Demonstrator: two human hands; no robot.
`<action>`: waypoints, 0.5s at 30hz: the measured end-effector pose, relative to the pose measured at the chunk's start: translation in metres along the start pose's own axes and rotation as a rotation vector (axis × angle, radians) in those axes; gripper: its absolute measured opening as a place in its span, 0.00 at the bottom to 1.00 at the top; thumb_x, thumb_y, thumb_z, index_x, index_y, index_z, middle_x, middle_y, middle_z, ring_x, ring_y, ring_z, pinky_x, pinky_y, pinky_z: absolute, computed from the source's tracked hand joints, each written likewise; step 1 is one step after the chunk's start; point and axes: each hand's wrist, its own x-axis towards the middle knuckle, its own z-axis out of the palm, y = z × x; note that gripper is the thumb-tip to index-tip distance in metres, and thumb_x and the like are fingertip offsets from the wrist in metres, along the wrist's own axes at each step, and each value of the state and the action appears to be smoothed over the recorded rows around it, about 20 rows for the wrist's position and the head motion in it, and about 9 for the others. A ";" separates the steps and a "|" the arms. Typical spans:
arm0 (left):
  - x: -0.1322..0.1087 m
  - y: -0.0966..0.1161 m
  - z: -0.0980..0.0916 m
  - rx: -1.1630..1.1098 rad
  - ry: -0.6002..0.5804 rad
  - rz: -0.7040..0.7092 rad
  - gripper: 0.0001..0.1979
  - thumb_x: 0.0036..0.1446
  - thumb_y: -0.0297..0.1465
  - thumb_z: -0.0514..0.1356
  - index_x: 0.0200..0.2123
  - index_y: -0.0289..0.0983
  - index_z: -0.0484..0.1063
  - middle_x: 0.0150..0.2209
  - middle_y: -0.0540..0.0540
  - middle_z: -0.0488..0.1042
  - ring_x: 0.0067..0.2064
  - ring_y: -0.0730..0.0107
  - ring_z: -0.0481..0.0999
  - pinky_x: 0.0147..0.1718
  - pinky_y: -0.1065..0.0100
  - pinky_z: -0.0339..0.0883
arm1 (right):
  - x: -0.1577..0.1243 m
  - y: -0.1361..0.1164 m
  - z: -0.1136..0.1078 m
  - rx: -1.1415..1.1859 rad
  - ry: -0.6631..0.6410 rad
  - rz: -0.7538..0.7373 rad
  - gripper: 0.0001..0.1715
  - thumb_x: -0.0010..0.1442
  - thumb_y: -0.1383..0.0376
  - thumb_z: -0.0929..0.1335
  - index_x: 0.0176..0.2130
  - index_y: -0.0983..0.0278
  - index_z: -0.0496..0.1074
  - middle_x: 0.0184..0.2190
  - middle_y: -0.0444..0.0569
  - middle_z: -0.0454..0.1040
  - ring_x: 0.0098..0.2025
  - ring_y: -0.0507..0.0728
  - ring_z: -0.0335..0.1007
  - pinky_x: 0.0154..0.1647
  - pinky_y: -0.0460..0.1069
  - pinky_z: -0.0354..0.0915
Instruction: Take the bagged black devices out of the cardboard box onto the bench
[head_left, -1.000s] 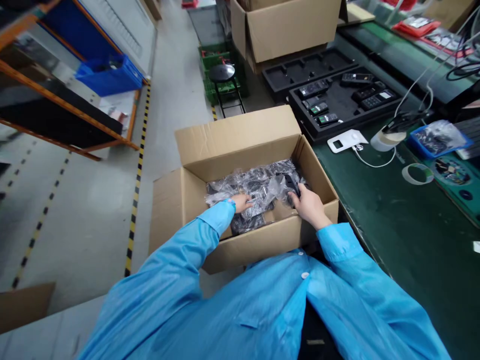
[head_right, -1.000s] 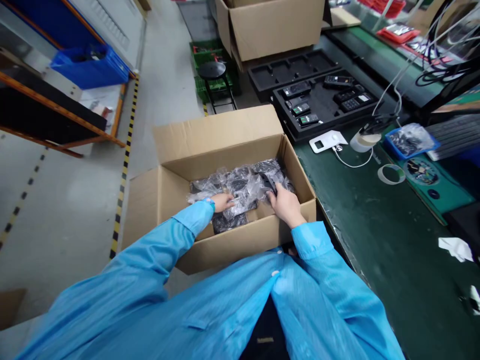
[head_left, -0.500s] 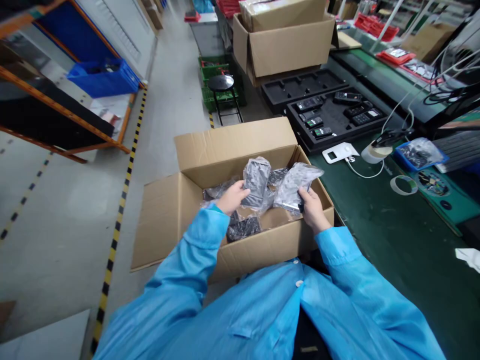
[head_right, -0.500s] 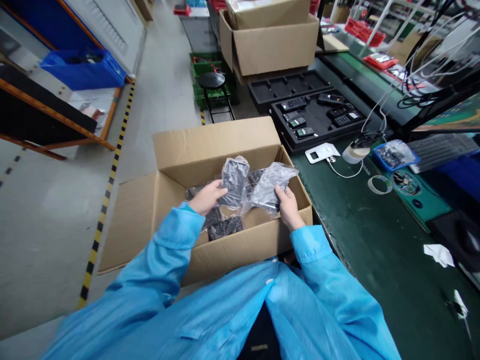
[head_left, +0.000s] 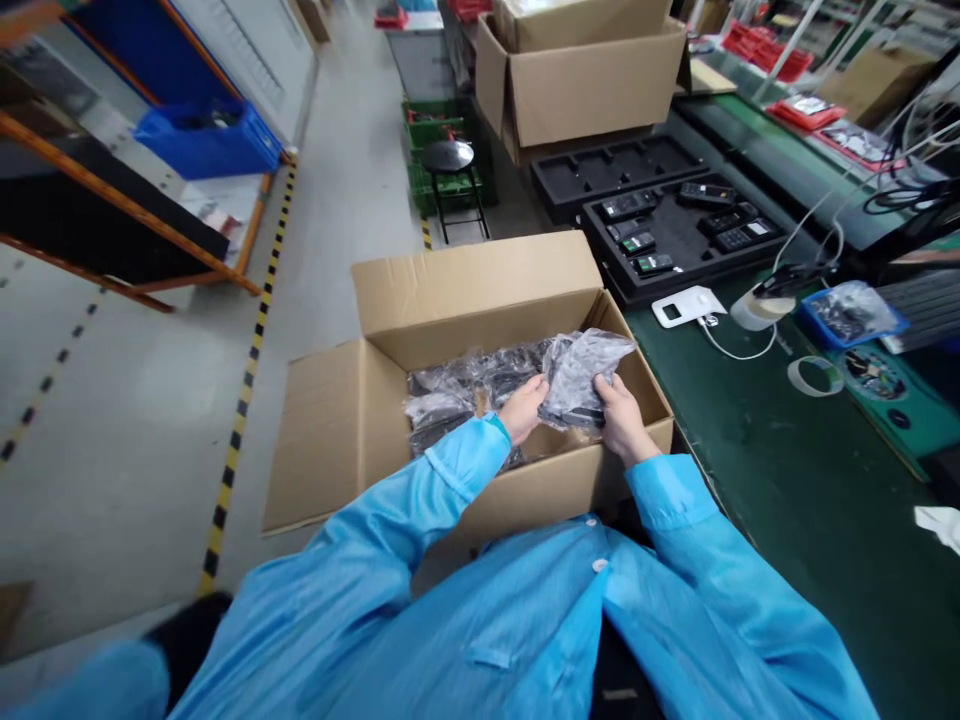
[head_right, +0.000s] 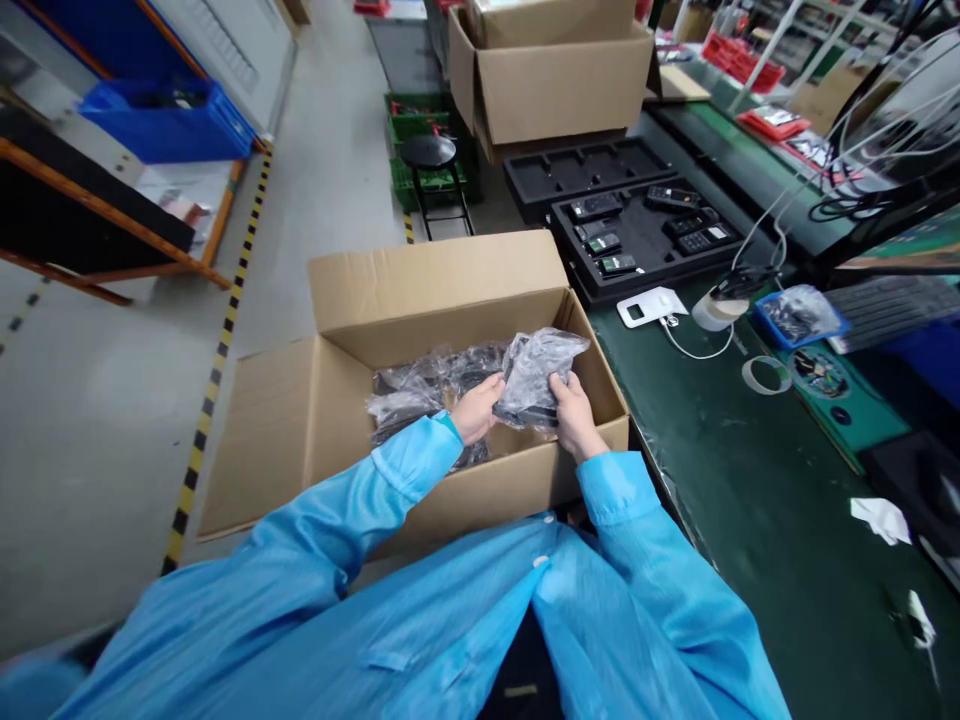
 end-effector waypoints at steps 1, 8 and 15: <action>0.002 -0.001 0.000 0.002 0.027 0.024 0.17 0.67 0.26 0.59 0.58 0.36 0.73 0.51 0.43 0.82 0.58 0.63 0.79 0.61 0.59 0.71 | 0.001 -0.001 0.000 0.038 0.004 0.024 0.36 0.38 0.48 0.81 0.43 0.58 0.72 0.43 0.47 0.83 0.55 0.66 0.78 0.58 0.61 0.75; -0.002 -0.010 0.008 0.067 -0.139 -0.005 0.20 0.63 0.27 0.63 0.58 0.37 0.75 0.45 0.45 0.84 0.49 0.62 0.83 0.56 0.59 0.75 | 0.006 0.003 -0.012 0.056 -0.056 0.084 0.32 0.45 0.48 0.79 0.46 0.58 0.72 0.48 0.50 0.81 0.60 0.67 0.74 0.60 0.65 0.74; 0.000 0.012 0.004 0.491 -0.238 -0.073 0.21 0.65 0.26 0.57 0.61 0.36 0.75 0.41 0.43 0.83 0.38 0.67 0.81 0.42 0.66 0.75 | 0.014 0.014 -0.020 -0.219 -0.047 -0.211 0.45 0.50 0.52 0.76 0.62 0.57 0.64 0.64 0.53 0.72 0.64 0.63 0.70 0.70 0.64 0.63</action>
